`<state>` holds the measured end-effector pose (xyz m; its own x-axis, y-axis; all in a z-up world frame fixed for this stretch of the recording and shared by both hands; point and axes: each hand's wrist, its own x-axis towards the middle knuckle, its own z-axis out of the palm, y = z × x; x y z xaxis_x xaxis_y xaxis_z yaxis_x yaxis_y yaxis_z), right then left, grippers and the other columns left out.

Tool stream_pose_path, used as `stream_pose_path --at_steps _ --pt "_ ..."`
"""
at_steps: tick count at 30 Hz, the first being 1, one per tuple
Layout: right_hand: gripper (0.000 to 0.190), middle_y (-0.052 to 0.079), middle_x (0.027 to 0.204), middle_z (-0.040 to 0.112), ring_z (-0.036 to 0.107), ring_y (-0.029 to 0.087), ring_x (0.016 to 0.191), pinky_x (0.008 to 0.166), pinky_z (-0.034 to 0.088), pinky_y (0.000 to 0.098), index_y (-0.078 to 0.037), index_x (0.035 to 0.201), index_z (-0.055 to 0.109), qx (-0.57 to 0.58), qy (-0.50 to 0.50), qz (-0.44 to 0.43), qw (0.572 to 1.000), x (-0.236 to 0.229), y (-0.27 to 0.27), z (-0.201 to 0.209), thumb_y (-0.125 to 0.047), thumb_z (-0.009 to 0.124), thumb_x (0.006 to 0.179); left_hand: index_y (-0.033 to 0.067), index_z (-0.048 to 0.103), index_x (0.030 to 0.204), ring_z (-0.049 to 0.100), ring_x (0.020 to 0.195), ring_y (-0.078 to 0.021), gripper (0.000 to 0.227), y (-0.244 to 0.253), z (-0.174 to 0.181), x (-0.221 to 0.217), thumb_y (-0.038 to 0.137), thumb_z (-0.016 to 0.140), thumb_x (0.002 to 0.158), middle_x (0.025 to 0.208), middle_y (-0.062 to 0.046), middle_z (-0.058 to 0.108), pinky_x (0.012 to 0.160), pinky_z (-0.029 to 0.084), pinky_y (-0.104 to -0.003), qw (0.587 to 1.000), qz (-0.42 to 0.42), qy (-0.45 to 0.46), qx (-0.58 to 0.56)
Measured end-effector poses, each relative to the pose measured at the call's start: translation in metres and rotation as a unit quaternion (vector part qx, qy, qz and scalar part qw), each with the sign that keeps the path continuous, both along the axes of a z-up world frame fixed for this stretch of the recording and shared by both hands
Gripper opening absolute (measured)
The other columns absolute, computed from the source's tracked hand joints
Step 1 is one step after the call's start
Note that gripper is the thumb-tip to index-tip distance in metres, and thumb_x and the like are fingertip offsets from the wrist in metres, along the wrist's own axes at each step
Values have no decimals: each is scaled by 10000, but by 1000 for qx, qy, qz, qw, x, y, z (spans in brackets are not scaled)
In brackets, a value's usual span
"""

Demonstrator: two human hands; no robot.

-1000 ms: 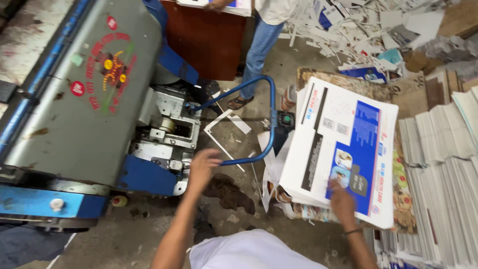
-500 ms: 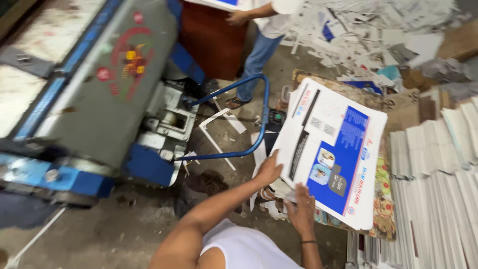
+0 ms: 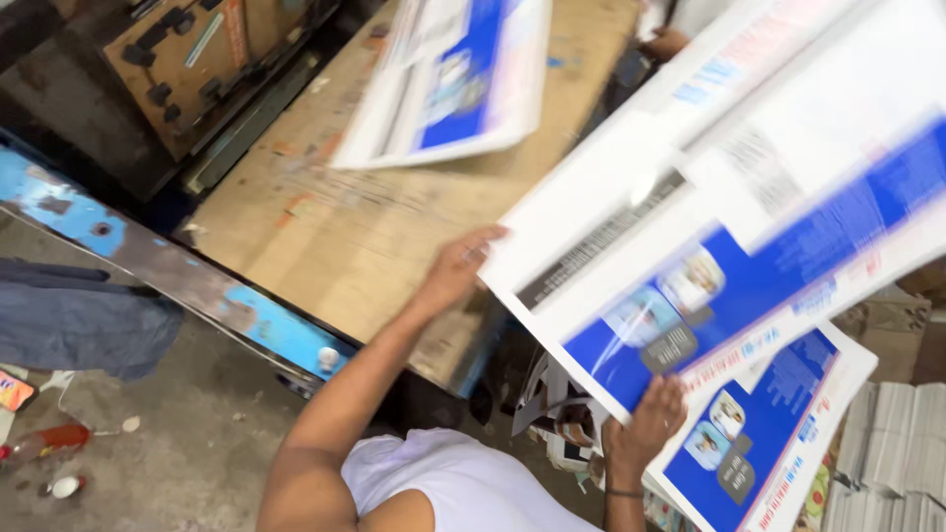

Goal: The person repeatedly picks up large printed sheets from a stack, places them into a blue industrial machine, and then removes the processed sheets. The person works continuously, handling the paper with both hands in a repetitive cycle.

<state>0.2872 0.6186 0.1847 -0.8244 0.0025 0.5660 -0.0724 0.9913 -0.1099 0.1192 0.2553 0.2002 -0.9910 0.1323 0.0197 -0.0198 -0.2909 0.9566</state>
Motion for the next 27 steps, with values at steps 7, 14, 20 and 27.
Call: stream_pose_path --at_steps 7,14,20,27 --pt "726 122 1541 497 413 301 1449 1169 264 616 -109 1476 520 141 -254 156 944 -157 -153 14 1 635 768 251 771 1208 720 971 -346 302 -177 -165 -108 153 638 955 1053 -162 749 823 545 -440 815 246 -133 -508" --pt "511 146 1386 600 555 343 1301 1064 421 533 -77 1303 618 63 -210 324 920 -192 -230 31 -133 725 807 250 780 1107 733 938 -312 230 -297 -221 -125 269 706 891 1022 -96 766 787 569 -482 691 418 -183 -561" --pt "177 113 1081 675 656 282 1016 863 551 398 -76 979 655 -106 -13 120 987 -144 -108 19 -181 779 910 105 755 1116 723 1000 -269 191 -395 -222 -126 156 698 941 1076 -120 758 842 574 -422 704 428 -198 -532" --pt "330 191 882 745 658 174 725 701 495 282 24 910 722 -318 -103 -178 926 -143 110 2 -236 779 1106 39 760 1208 594 764 -139 138 -457 -85 15 51 688 1090 960 -88 675 675 485 -274 826 530 -7 -194"
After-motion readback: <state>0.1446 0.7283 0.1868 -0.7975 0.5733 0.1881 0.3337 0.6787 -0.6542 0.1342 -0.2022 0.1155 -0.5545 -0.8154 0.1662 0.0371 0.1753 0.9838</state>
